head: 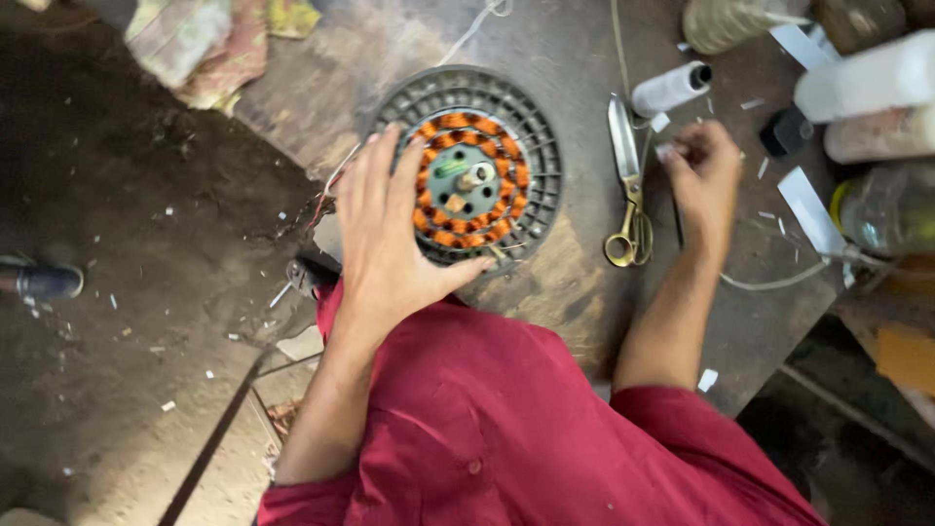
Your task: The person works on a motor stator, using a wooden stick to adjust orange copper windings within the slots. They use scissors to trim red wires and wooden sticks, then insert the sticks into the stator slots to secure the coils.
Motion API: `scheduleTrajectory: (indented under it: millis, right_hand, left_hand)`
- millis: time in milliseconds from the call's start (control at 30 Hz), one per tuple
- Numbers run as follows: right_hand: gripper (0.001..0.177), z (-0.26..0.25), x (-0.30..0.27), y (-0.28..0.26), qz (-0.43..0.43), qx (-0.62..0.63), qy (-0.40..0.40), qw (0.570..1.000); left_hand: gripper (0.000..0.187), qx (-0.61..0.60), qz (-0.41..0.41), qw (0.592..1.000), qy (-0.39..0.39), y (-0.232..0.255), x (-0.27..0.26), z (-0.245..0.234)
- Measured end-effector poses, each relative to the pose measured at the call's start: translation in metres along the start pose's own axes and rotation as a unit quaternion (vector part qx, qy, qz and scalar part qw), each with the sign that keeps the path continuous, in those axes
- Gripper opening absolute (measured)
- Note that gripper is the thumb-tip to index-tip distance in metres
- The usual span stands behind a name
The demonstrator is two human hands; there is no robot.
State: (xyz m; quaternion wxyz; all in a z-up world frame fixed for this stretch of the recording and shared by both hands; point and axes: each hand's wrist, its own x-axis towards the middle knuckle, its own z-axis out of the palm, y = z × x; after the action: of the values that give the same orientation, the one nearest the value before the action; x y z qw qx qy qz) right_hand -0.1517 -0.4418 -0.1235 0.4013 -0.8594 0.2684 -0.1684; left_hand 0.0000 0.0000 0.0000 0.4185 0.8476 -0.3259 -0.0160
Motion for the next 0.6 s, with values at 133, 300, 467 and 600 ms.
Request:
scheduleTrajectory:
  millis: [133,300,467,600]
  right_hand:
    - [0.019,-0.016,-0.044,-0.123,-0.005,0.088,0.008,0.996]
    - [0.027,-0.004,-0.076,-0.214,-0.065,0.175,-0.096,0.978]
    - [0.02,0.029,-0.077,-0.23,-0.093,0.238,-0.23,0.939]
    - [0.016,0.04,-0.076,-0.229,-0.087,0.259,-0.226,0.935]
  left_hand:
    - [0.114,0.002,-0.015,0.998,0.065,-0.004,-0.008,0.013]
    - [0.122,0.031,-0.034,0.994,0.1,0.012,-0.012,0.021]
    - [0.118,0.028,0.005,0.997,0.078,0.006,-0.011,0.014]
    - [0.111,0.021,-0.006,0.997,0.076,0.003,-0.011,0.017]
